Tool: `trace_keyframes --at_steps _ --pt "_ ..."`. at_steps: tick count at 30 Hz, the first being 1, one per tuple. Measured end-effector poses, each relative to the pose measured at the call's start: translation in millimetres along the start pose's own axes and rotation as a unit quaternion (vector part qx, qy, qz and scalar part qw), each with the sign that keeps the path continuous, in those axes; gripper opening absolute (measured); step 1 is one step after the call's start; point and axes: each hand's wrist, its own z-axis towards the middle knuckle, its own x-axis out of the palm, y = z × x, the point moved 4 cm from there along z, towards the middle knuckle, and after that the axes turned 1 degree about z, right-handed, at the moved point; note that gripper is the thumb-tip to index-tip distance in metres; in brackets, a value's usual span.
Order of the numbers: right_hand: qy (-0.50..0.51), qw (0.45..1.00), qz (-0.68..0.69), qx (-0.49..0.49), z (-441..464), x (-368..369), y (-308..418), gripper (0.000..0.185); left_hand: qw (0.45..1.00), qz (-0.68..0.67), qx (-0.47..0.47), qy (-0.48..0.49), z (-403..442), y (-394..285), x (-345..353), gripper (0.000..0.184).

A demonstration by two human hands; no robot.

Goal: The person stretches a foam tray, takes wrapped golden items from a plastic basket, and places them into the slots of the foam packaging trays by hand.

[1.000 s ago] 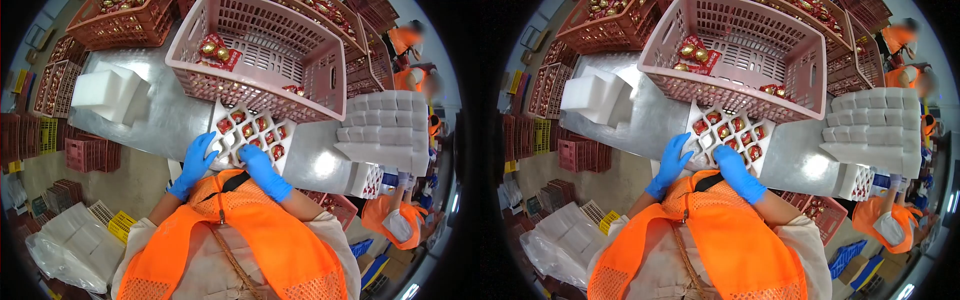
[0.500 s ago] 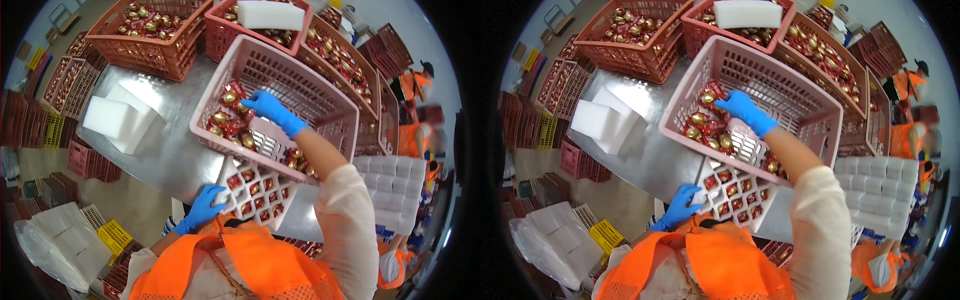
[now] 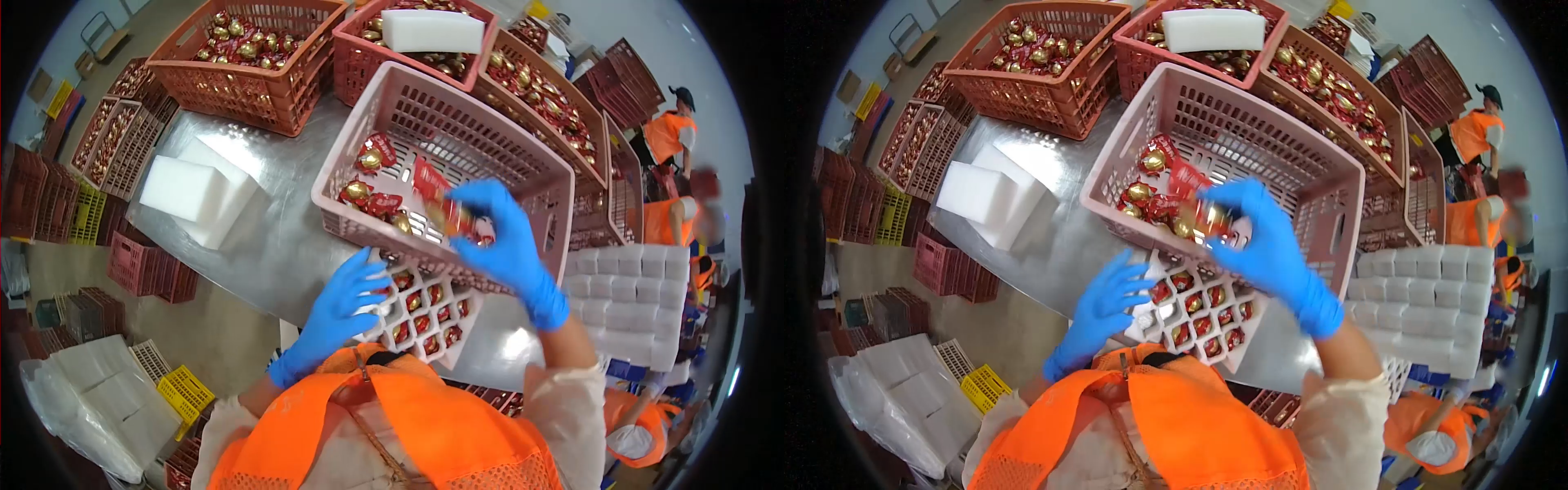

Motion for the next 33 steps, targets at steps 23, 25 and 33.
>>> trace_keyframes --at_steps 23,25,33 --pt "-0.005 0.920 0.387 0.061 -168.3 92.1 -1.4 0.027 0.949 -0.209 -0.175 0.160 -61.0 36.1 47.5 0.046" --pt "-0.014 0.943 0.332 0.004 -173.3 95.0 -6.8 0.030 0.949 -0.202 -0.186 0.154 -57.7 42.9 43.9 0.042" --pt "-0.114 0.710 0.664 0.205 -195.9 76.4 -10.6 0.046 0.978 0.053 0.028 0.199 -41.6 36.6 62.8 0.028"
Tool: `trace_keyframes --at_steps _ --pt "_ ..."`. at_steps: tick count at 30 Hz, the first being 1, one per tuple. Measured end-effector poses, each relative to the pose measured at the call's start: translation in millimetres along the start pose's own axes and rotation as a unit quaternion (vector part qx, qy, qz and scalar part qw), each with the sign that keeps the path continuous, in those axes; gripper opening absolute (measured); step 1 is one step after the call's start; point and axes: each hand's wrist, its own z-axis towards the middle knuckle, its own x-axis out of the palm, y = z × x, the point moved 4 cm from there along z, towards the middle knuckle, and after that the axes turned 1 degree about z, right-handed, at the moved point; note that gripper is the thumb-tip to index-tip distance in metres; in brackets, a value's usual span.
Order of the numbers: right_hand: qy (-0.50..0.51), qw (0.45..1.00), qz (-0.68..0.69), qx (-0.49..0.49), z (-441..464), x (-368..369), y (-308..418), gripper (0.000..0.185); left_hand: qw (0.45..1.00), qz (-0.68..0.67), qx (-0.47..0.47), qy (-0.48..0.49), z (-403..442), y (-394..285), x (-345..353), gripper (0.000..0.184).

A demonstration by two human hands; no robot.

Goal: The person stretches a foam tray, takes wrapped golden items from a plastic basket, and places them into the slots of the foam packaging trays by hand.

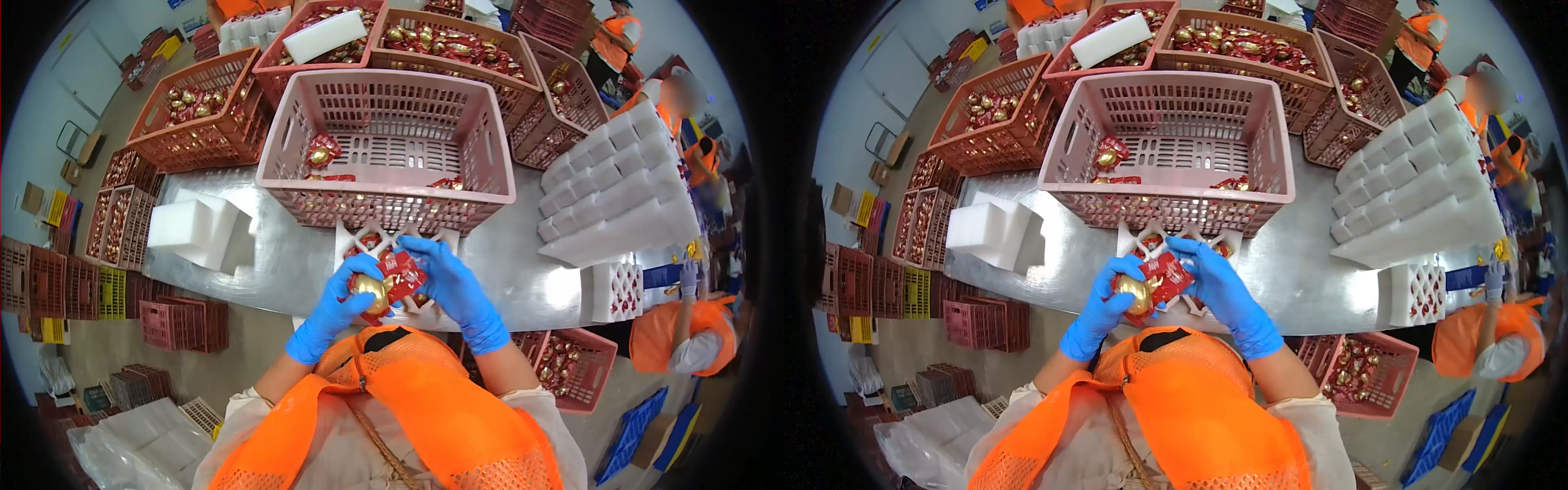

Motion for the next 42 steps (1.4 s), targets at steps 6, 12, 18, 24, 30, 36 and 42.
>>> trace_keyframes --at_steps 6,12,18,24,30,36,42 --pt "-0.056 0.994 -0.061 0.072 -19.8 -11.0 -18.8 0.038 0.977 0.176 0.055 0.105 -0.1 3.4 10.6 0.028" --pt "-0.105 0.979 -0.158 0.072 -21.3 -12.3 -28.9 0.028 0.931 0.308 0.040 0.192 -4.4 -12.7 28.0 0.029" --pt "-0.131 0.904 -0.387 -0.124 -28.5 -7.2 -42.3 0.021 0.989 0.034 -0.096 0.108 -14.9 3.4 13.2 0.064" --pt "-0.277 0.829 -0.462 -0.148 -17.3 -1.1 -53.0 0.024 0.992 0.069 -0.091 0.054 -10.9 26.0 -13.7 0.057" --pt "-0.290 0.941 -0.175 -0.030 -16.5 -18.3 -94.8 0.030 0.980 0.150 0.023 0.126 -21.0 31.2 -31.5 0.050" --pt "-0.474 0.740 -0.377 -0.291 -30.6 25.1 -112.8 0.013 0.992 0.079 -0.052 0.087 -21.9 52.8 -33.0 0.059" --pt "-0.310 0.680 -0.628 -0.219 -28.8 72.8 -140.6 0.057 0.952 -0.091 -0.291 -0.001 -44.1 78.2 -57.6 0.040"
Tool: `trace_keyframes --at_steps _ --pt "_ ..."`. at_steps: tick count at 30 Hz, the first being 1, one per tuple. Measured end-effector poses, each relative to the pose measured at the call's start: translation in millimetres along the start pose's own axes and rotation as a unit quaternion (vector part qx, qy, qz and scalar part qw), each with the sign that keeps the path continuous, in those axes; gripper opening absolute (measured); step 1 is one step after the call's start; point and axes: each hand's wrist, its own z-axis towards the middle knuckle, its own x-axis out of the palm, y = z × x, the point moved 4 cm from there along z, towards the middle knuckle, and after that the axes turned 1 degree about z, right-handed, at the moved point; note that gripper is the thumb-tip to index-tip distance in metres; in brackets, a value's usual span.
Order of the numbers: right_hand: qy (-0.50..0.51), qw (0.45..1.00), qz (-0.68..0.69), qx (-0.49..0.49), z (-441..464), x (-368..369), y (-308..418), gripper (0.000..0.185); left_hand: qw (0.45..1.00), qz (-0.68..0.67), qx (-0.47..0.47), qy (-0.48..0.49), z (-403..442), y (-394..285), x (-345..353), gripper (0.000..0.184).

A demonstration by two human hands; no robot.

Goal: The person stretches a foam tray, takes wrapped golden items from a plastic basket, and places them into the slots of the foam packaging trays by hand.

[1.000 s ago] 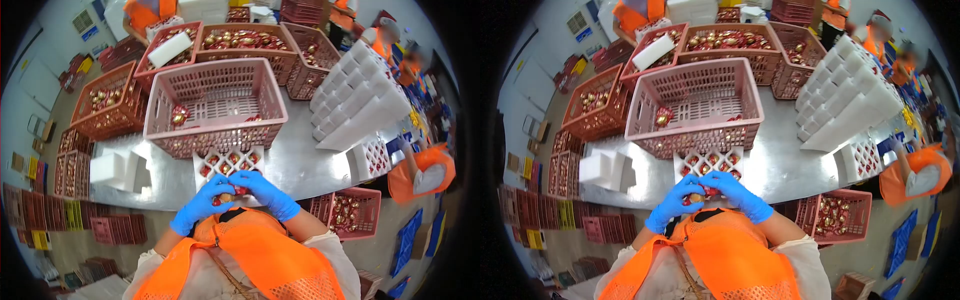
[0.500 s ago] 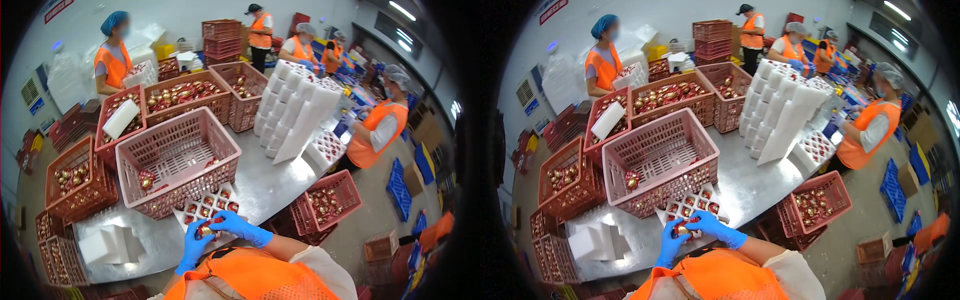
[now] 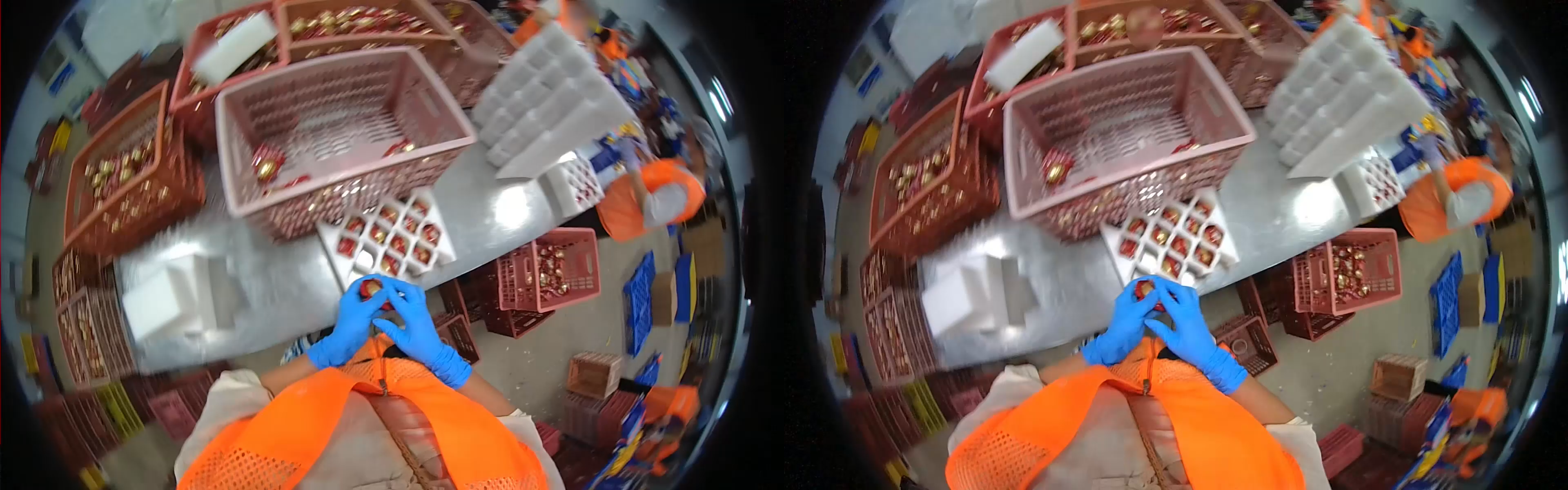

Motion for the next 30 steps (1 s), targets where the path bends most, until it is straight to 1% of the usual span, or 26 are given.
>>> trace_keyframes --at_steps 1,3,5,6,7,8,9,10,11,12,13,14,15,16,17,18,19,20,21,22,24,25,26,27,29,30 --pt "0.034 0.999 -0.030 0.019 -6.5 8.1 -1.4 0.060 0.997 -0.038 -0.070 0.003 -11.9 5.0 -2.0 0.036" --pt "0.022 0.997 -0.058 0.034 -15.8 19.3 -15.6 0.056 0.996 -0.042 -0.075 0.006 -11.2 18.4 -18.4 0.034" --pt "0.025 0.998 -0.055 0.010 -14.5 26.1 -21.2 0.049 0.995 -0.017 -0.079 0.056 -13.1 13.5 -23.0 0.035" --pt "0.029 0.998 -0.056 0.008 -8.4 26.0 -23.9 0.049 0.998 -0.003 -0.043 0.054 -8.0 11.7 -32.3 0.037" --pt "-0.008 0.997 0.025 0.068 1.3 22.7 -31.8 0.047 0.998 -0.004 -0.041 0.054 -9.0 8.7 -41.1 0.037" --pt "-0.045 0.985 0.107 0.126 13.5 19.6 -41.3 0.045 0.999 0.048 -0.007 0.021 -11.8 -2.5 -49.9 0.037" --pt "-0.077 0.986 0.087 0.116 32.1 12.9 -49.1 0.041 0.994 0.102 0.028 -0.013 -13.9 -11.3 -58.2 0.037" --pt "-0.079 0.990 0.080 0.082 51.7 11.5 -59.3 0.040 0.976 0.188 0.093 -0.050 -7.4 -6.9 -70.2 0.036" --pt "-0.082 0.993 0.072 0.048 67.2 13.1 -70.9 0.040 0.976 0.189 0.095 -0.050 -2.2 -6.7 -69.8 0.036" --pt "-0.085 0.993 0.073 0.046 76.4 20.3 -85.0 0.040 0.928 0.314 0.191 -0.063 2.2 -16.9 -64.6 0.035" --pt "-0.009 0.998 0.015 0.052 85.2 34.9 -98.2 0.039 0.855 0.429 0.282 -0.075 3.8 -24.1 -58.1 0.034" --pt "0.067 0.995 -0.044 0.056 94.5 43.1 -99.3 0.039 0.853 0.429 0.287 -0.075 9.1 -21.6 -58.5 0.034" --pt "0.066 0.996 -0.046 0.050 102.8 41.0 -99.7 0.039 0.801 0.509 0.304 -0.082 13.9 -19.5 -56.2 0.034" --pt "0.110 0.982 -0.055 0.141 111.1 39.6 -108.2 0.039 0.742 0.583 0.319 -0.090 19.3 -17.7 -52.8 0.035" --pt "0.152 0.959 -0.065 0.230 118.6 35.9 -112.8 0.039 0.740 0.580 0.328 -0.096 19.7 -18.1 -50.8 0.035" --pt "0.150 0.968 -0.144 0.138 122.4 35.4 -101.9 0.033 0.736 0.594 0.310 -0.097 16.6 -15.2 -53.1 0.036" --pt "0.154 0.966 -0.161 0.135 123.9 40.3 -96.4 0.028 0.729 0.610 0.298 -0.093 15.4 -14.3 -54.6 0.036" --pt "0.129 0.976 -0.123 0.126 123.4 50.6 -104.7 0.021 0.750 0.582 0.299 -0.095 14.1 -12.1 -58.0 0.036" --pt "0.119 0.975 -0.155 0.108 123.9 58.4 -108.6 0.017 0.770 0.553 0.307 -0.083 17.4 -8.5 -59.8 0.037" --pt "0.092 0.975 -0.200 0.033 126.1 71.3 -121.7 0.015 0.750 0.565 0.335 -0.079 16.0 -11.8 -57.7 0.036" --pt "0.087 0.984 -0.150 0.035 128.3 63.4 -116.1 0.016 0.756 0.561 0.331 -0.067 18.5 -8.8 -59.8 0.036" --pt "0.081 0.985 -0.154 0.004 127.7 43.2 -100.4 0.020 0.767 0.556 0.312 -0.069 16.8 -9.4 -60.8 0.036" --pt "0.100 0.986 -0.131 0.038 130.6 43.6 -119.7 0.029 0.762 0.562 0.315 -0.069 16.6 -9.9 -60.8 0.035" --pt "0.135 0.979 -0.125 0.084 133.4 34.0 -115.8 0.028 0.758 0.567 0.313 -0.075 18.7 -10.2 -60.4 0.035" --pt "0.080 0.989 -0.123 0.019 129.3 33.6 -113.6 0.029 0.755 0.576 0.307 -0.066 21.3 -10.8 -59.8 0.035" --pt "0.132 0.982 -0.134 0.035 128.6 42.9 -107.5 0.019 0.755 0.584 0.288 -0.072 23.7 -9.9 -62.7 0.035"
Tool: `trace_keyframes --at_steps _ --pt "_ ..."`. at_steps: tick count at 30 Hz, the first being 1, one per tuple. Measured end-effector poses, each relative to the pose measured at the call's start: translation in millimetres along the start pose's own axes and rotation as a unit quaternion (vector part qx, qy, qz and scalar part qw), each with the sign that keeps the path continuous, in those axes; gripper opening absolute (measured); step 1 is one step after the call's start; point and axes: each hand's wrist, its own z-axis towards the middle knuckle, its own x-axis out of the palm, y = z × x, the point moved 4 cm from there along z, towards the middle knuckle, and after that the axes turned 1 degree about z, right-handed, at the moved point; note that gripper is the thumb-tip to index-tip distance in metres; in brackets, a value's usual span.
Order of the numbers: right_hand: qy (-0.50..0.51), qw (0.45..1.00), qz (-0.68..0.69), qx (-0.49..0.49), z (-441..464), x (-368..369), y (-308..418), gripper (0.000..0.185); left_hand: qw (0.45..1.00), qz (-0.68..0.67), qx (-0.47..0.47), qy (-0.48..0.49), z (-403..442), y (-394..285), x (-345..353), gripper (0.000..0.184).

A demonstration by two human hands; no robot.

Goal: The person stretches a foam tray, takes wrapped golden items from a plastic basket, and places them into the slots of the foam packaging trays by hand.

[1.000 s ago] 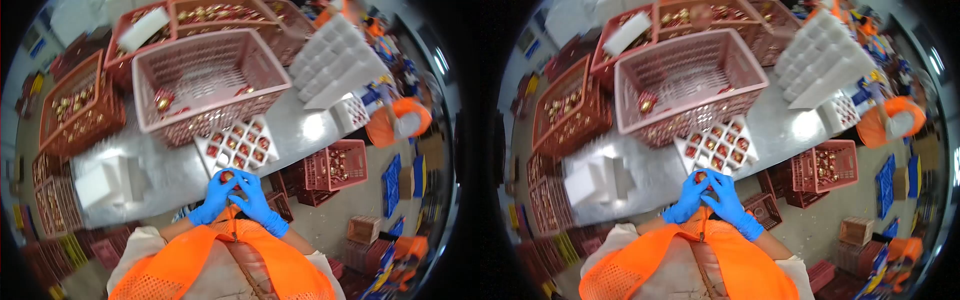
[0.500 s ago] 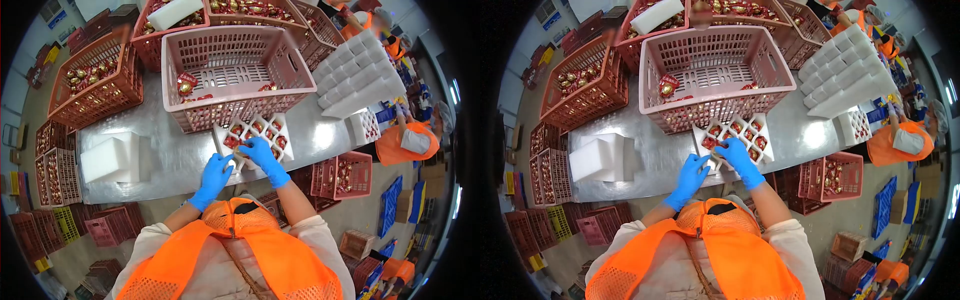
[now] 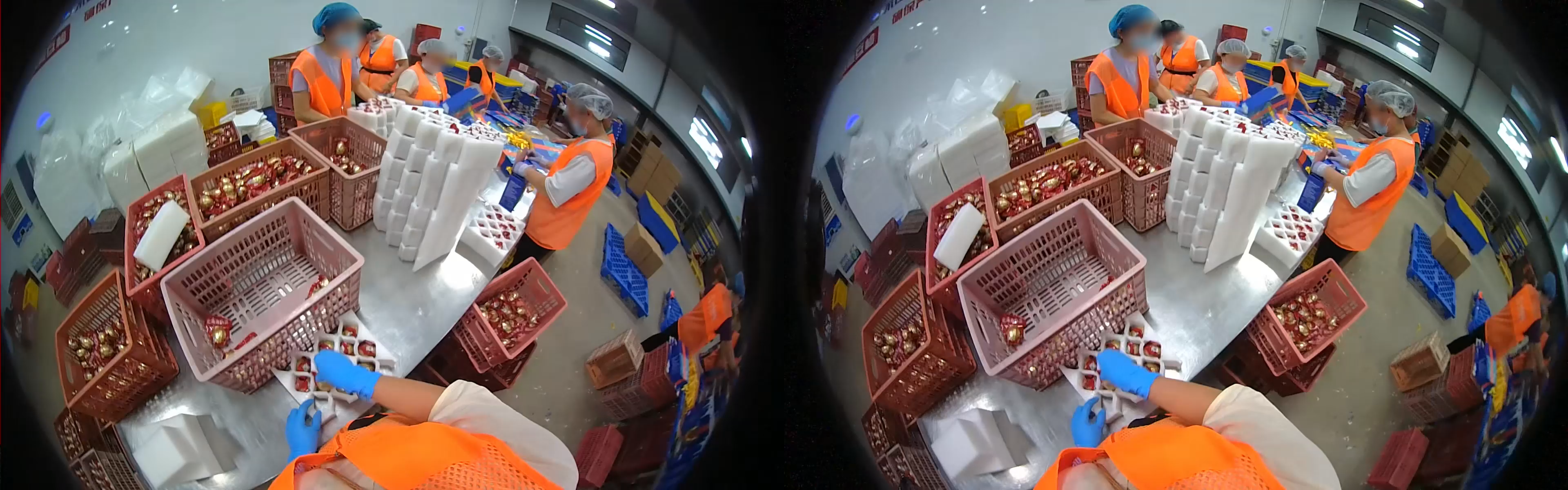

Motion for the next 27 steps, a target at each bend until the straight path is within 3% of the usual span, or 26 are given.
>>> trace_keyframes --at_steps 1,4,7,9,11,13,15,17,18,19,21,22,24,27 --pt "-0.035 0.994 -0.058 -0.084 -2.8 11.1 9.8 0.012 1.000 0.002 0.005 -0.003 0.9 3.5 3.0 0.035" --pt "-0.051 0.995 -0.079 -0.025 -6.5 30.1 28.5 0.015 0.999 0.014 0.007 -0.029 3.8 5.1 7.9 0.032" --pt "0.003 0.990 -0.072 -0.122 -8.8 24.0 23.0 0.017 1.000 0.020 -0.021 0.003 10.1 8.0 9.0 0.028" --pt "0.036 0.989 0.034 -0.141 -16.7 3.5 17.9 0.017 0.999 0.023 -0.032 -0.010 14.1 2.8 8.2 0.025" --pt "0.029 0.990 -0.017 -0.137 -10.1 34.3 21.2 0.016 0.998 0.020 -0.057 0.027 16.9 0.6 7.4 0.025" --pt "0.007 0.999 -0.013 -0.050 5.0 72.9 12.4 0.016 0.997 0.015 -0.063 0.045 18.7 -0.2 5.6 0.025" --pt "0.009 0.989 0.001 -0.149 3.9 53.4 15.8 0.015 0.995 0.018 -0.074 0.059 15.5 6.2 -0.8 0.026" --pt "0.082 0.994 0.067 -0.008 -5.2 5.9 27.2 0.016 0.992 -0.023 -0.097 0.081 15.1 11.5 2.5 0.028" --pt "0.047 0.988 0.145 0.016 -1.9 23.4 10.7 0.017 0.996 -0.042 -0.055 0.057 14.4 13.9 4.2 0.030" --pt "0.060 0.976 -0.095 -0.188 -7.4 27.9 15.1 0.018 0.996 -0.046 -0.055 0.053 15.0 17.4 8.1 0.030" --pt "0.097 0.990 0.008 -0.099 -7.3 53.2 11.1 0.018 0.998 -0.057 -0.007 0.021 12.3 15.7 8.7 0.029" --pt "0.101 0.990 0.006 -0.097 -8.2 55.7 12.0 0.018 0.998 -0.060 -0.010 0.022 12.5 17.1 11.2 0.029" --pt "0.184 0.982 0.046 0.006 -12.2 32.9 39.1 0.017 0.998 -0.011 0.001 0.056 17.5 20.0 10.7 0.029" --pt "0.138 0.980 0.142 -0.021 -3.4 52.0 9.7 0.016 0.991 -0.063 -0.063 0.095 21.4 12.3 4.4 0.029"
